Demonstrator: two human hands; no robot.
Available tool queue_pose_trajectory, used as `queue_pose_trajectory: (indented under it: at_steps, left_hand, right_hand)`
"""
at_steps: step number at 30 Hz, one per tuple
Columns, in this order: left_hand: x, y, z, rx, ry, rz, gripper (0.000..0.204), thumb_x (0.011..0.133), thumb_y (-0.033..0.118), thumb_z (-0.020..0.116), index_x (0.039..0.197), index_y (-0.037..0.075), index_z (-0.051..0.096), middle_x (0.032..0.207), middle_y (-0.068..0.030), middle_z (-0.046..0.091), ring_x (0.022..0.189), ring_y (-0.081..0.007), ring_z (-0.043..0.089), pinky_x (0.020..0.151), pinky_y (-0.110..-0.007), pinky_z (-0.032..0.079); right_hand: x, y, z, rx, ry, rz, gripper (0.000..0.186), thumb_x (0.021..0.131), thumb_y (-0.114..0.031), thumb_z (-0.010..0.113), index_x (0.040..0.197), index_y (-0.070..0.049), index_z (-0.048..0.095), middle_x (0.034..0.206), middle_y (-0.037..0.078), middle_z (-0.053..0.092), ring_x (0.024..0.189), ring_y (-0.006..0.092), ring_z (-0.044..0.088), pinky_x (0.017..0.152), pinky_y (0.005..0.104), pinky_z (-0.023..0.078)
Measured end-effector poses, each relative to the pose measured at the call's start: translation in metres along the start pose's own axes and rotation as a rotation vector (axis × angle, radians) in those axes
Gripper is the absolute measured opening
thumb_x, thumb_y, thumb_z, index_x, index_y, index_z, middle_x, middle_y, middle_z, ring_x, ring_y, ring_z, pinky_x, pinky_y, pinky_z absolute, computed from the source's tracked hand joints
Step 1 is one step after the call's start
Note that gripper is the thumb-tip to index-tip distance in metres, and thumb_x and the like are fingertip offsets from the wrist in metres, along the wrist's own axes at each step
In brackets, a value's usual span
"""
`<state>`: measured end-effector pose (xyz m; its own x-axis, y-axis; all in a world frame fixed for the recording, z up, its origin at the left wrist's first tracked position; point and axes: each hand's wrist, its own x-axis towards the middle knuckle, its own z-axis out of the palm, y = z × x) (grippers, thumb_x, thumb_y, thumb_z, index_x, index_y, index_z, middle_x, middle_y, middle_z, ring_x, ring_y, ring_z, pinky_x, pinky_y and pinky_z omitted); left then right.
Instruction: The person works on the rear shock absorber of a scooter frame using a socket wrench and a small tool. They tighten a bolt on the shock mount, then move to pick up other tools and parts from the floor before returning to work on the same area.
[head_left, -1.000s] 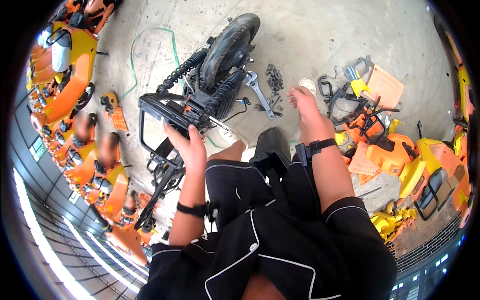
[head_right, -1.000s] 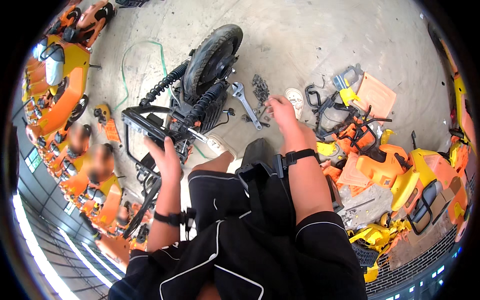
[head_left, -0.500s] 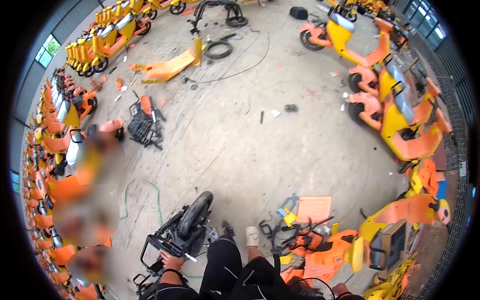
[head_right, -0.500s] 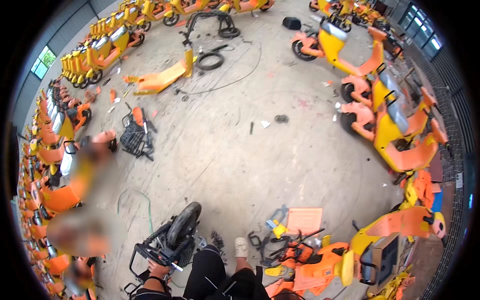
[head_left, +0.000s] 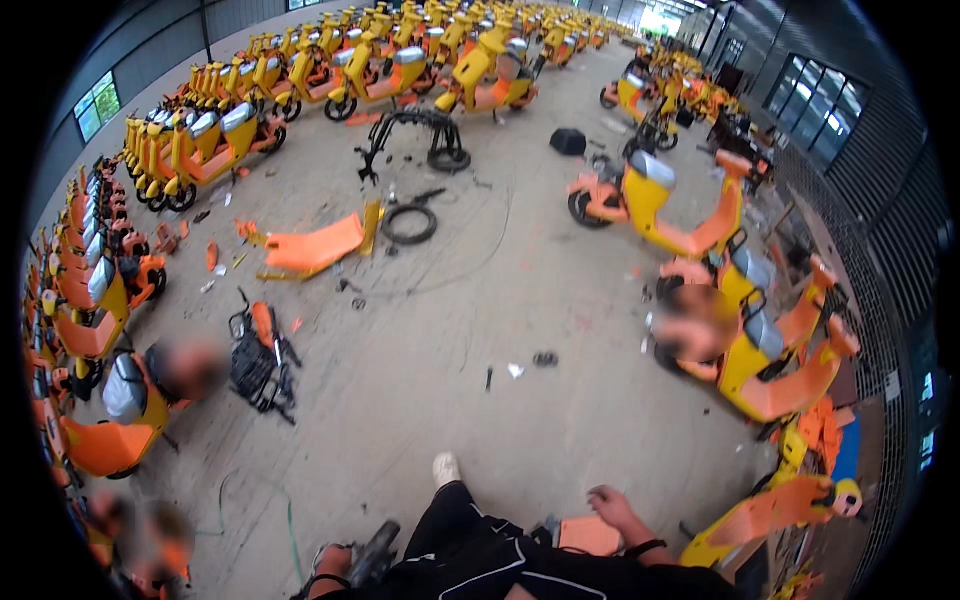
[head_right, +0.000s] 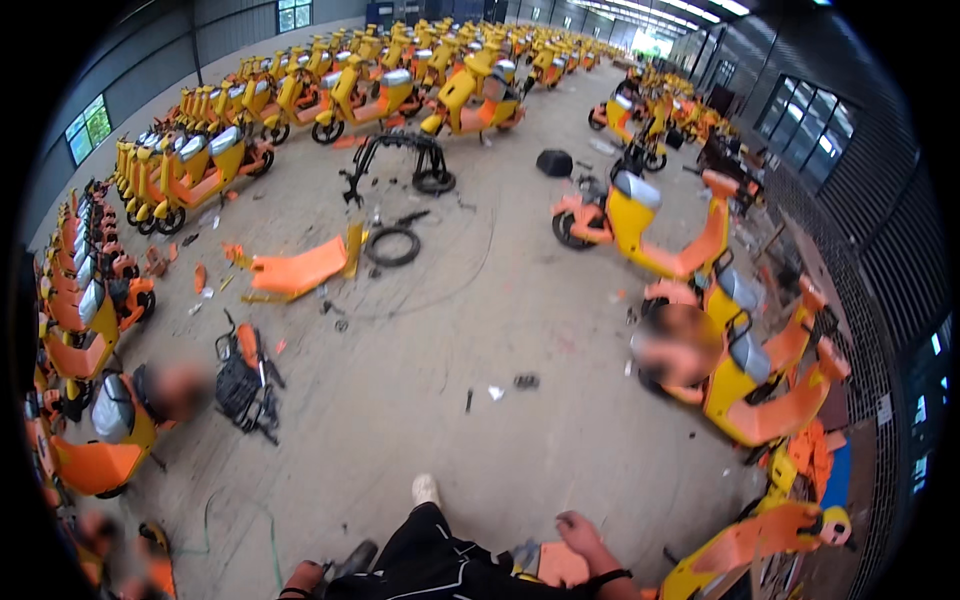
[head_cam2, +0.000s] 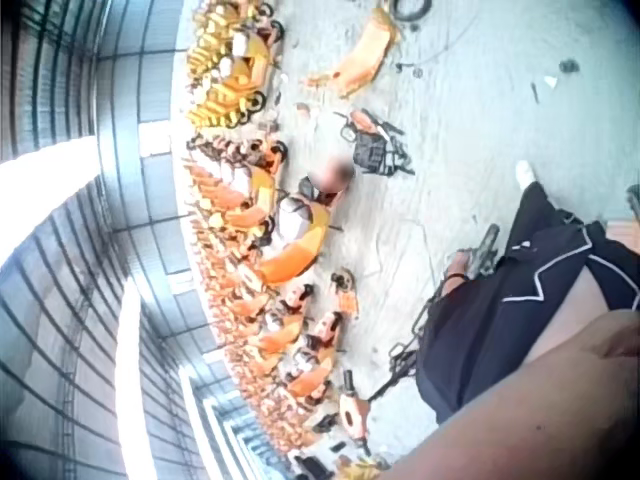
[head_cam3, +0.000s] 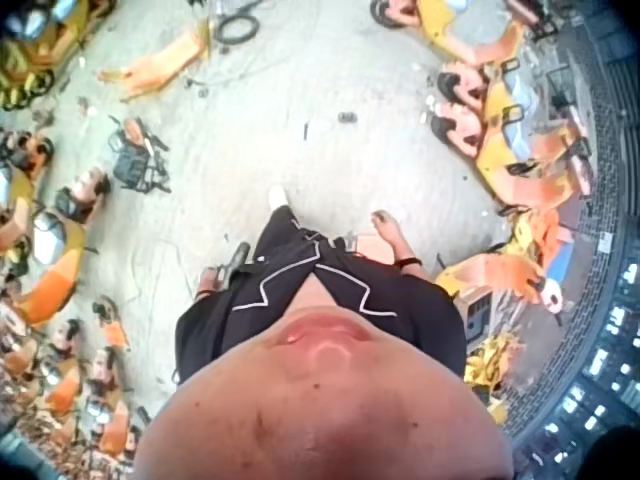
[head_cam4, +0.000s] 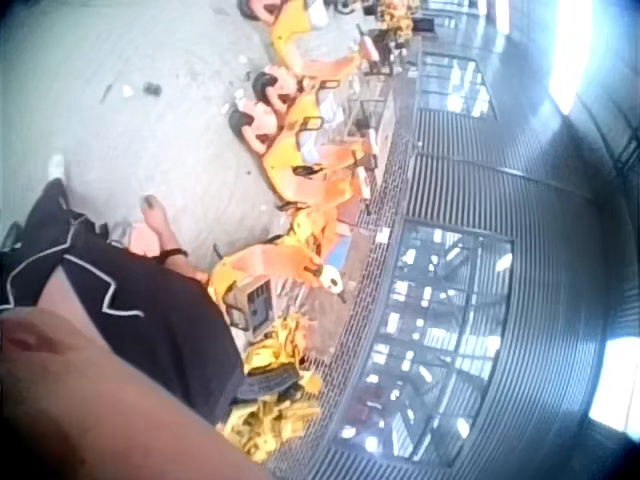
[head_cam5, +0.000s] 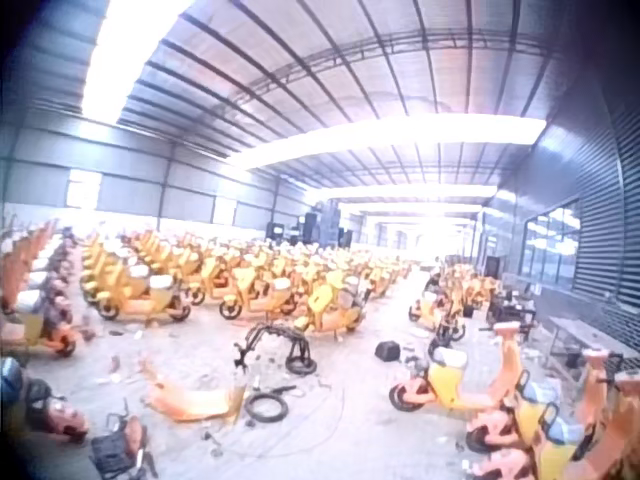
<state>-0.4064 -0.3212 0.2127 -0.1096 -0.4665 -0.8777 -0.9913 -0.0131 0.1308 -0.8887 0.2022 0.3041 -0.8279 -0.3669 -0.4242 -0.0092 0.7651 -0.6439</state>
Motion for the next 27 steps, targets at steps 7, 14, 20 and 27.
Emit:
queue_pose_trajectory:
  at_steps: [7,14,20,27]
  left_hand:
    - [0.072,0.306,-0.162,0.259,0.234,0.538,0.051,0.086,0.03,0.061,0.13,0.006,0.059,0.116,-0.025,0.067,0.11,-0.0412,0.064,0.096,-0.045,0.051]
    - [0.112,0.58,-0.303,-0.011,0.501,0.85,0.037,0.092,0.018,0.058,0.124,0.001,0.062,0.108,-0.0236,0.07,0.099,-0.0352,0.069,0.087,-0.041,0.054]
    - [0.245,0.545,-0.239,-0.057,0.229,0.325,0.02,0.083,0.018,0.063,0.09,0.001,0.07,0.082,-0.02,0.071,0.073,-0.0343,0.069,0.067,-0.047,0.055]
    - [0.148,0.726,-0.265,0.14,0.059,0.118,0.021,0.08,0.02,0.063,0.087,0.003,0.073,0.087,-0.0187,0.072,0.079,-0.0332,0.069,0.071,-0.047,0.055]
  right_hand:
    - [0.059,-0.016,-0.043,-0.234,-0.122,0.243,0.041,0.088,-0.033,0.061,0.111,0.0,0.07,0.113,0.024,0.069,0.107,0.0381,0.065,0.094,0.0458,0.051]
    - [0.067,-0.007,-0.17,-0.166,0.073,0.935,0.034,0.084,-0.019,0.062,0.106,0.006,0.07,0.096,0.021,0.073,0.09,0.0333,0.072,0.08,0.0414,0.056]
    - [0.315,0.057,-0.197,-0.428,-0.162,0.785,0.028,0.085,-0.02,0.067,0.107,-0.004,0.073,0.113,0.018,0.071,0.108,0.0349,0.067,0.092,0.0434,0.052]
    - [0.76,-0.194,-0.278,-0.111,0.074,0.066,0.047,0.091,-0.045,0.057,0.086,-0.001,0.074,0.084,0.021,0.072,0.081,0.0363,0.07,0.077,0.0435,0.054]
